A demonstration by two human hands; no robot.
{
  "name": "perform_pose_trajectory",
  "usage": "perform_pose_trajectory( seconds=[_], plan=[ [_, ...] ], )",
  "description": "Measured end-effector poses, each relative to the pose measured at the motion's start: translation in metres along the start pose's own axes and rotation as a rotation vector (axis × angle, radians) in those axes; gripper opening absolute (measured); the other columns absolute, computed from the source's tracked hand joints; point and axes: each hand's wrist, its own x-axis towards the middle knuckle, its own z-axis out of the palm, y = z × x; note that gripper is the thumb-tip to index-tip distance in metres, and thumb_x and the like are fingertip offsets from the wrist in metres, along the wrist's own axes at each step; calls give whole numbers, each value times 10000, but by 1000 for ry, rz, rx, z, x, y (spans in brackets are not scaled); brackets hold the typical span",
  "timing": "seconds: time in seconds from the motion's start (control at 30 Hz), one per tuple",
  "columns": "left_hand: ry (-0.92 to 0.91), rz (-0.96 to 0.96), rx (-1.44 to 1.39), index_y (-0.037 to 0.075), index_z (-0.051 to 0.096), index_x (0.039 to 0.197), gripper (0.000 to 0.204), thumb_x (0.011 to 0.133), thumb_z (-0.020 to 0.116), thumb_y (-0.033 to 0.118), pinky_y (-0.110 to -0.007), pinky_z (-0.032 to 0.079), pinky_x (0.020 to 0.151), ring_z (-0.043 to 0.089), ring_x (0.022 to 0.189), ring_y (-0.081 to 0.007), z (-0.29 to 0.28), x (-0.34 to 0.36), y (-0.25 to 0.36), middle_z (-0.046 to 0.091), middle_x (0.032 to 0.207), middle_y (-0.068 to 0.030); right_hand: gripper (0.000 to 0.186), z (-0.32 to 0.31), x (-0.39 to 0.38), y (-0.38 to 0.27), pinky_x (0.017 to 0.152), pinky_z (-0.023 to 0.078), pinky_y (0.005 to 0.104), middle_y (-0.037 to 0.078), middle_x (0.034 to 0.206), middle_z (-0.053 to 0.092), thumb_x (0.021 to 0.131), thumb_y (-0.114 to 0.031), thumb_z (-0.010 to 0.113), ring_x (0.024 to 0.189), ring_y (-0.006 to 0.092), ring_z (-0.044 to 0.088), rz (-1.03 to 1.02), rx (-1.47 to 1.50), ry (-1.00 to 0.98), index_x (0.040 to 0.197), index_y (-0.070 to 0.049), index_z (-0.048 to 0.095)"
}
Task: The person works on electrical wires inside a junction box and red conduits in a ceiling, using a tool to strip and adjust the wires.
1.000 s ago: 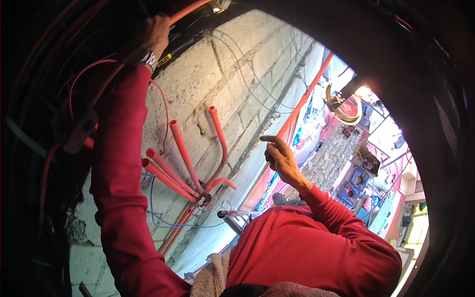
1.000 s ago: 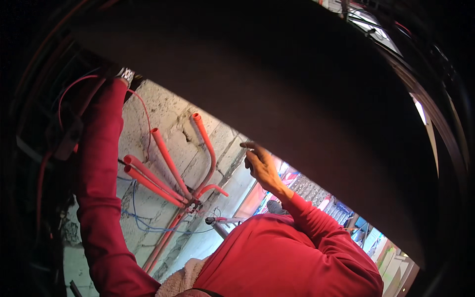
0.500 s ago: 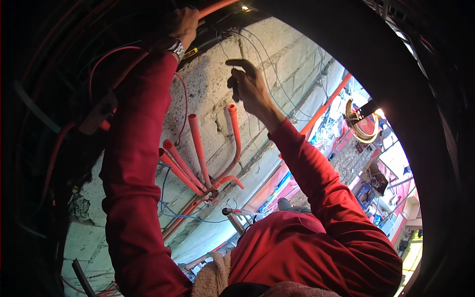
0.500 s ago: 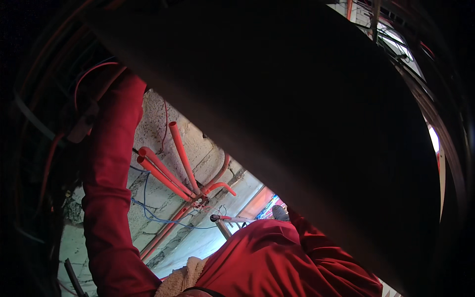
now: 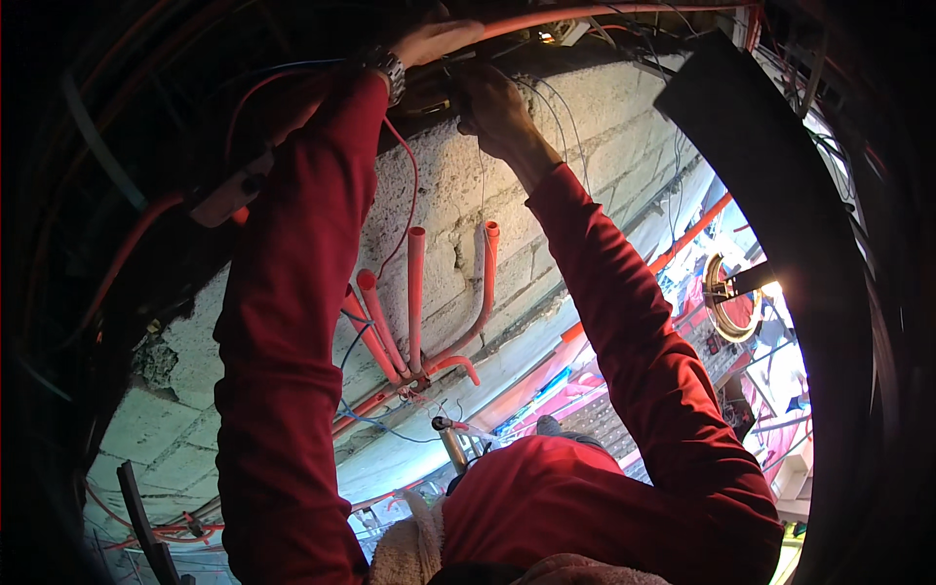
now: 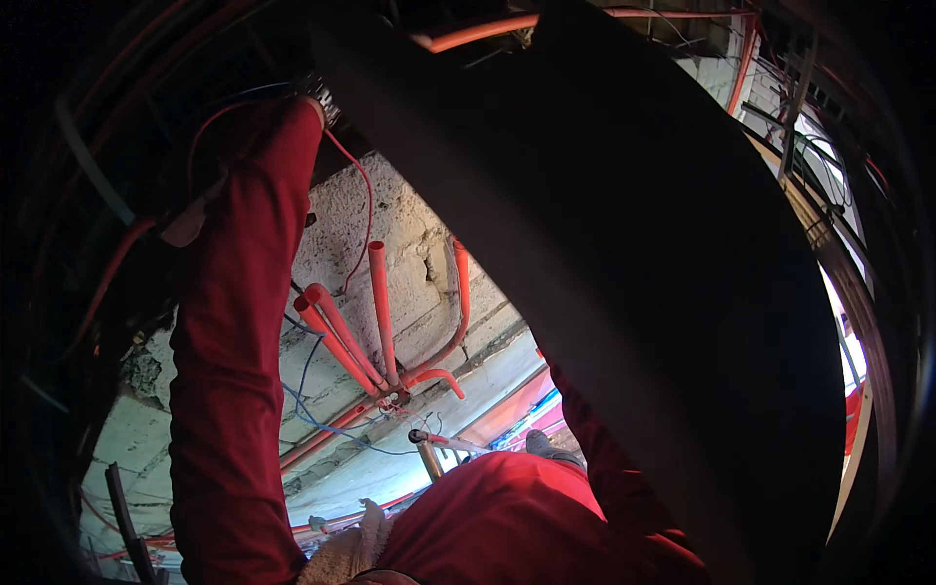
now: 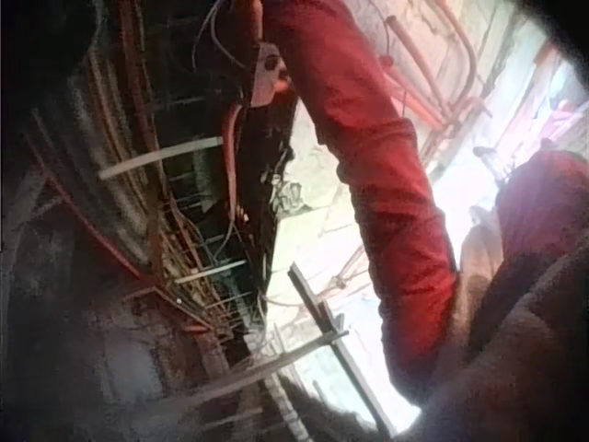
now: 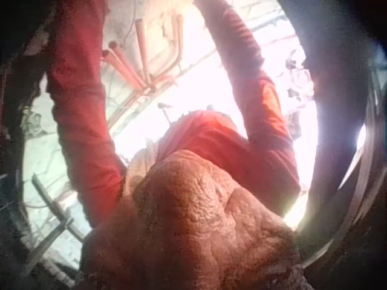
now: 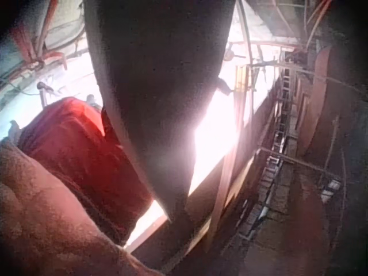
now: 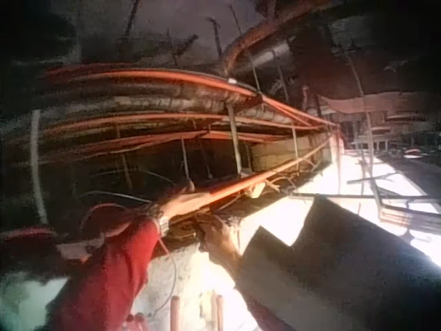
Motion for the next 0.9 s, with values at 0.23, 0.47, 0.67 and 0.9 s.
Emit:
perform_pose_trajectory(
  seconds=[0.23, 0.47, 0.67, 0.9],
  plan=[
    [124, -194, -95, -17, 556, 1220, 355, 896, 589, 123, -475, 497, 886, 617, 1065, -384, -2, 16, 5, 608, 1184, -258, 205, 1, 18, 0, 465, 389, 250, 44, 790, 646, 1060, -173, 506, 506, 92, 463, 74, 118, -31, 1205, -57, 594],
    [177, -305, -152, -21, 593, 1118, 286, 883, 584, 143, -476, 507, 837, 646, 1008, -375, 1, 24, 2, 639, 1109, -259, 213, 2, 21, -6, 494, 405, 255, 85, 925, 733, 1081, -152, 453, 555, 87, 510, 144, 200, -164, 1205, -49, 591],
    [215, -372, -208, -24, 624, 1030, 247, 872, 578, 160, -476, 515, 795, 671, 959, -367, -4, 25, 3, 666, 1044, -259, 232, -14, 35, 3, 513, 402, 241, 70, 942, 734, 1075, -169, 471, 571, 80, 517, 174, 182, -175, 1208, -38, 609],
    [243, -427, -260, -29, 661, 928, 236, 860, 573, 179, -477, 525, 747, 699, 903, -358, -5, 22, 1, 697, 969, -259, 224, -41, 22, 33, 587, 462, 280, 61, 940, 662, 1064, -168, 494, 680, 94, 552, 147, 78, -79, 1214, -55, 615]
  ],
)
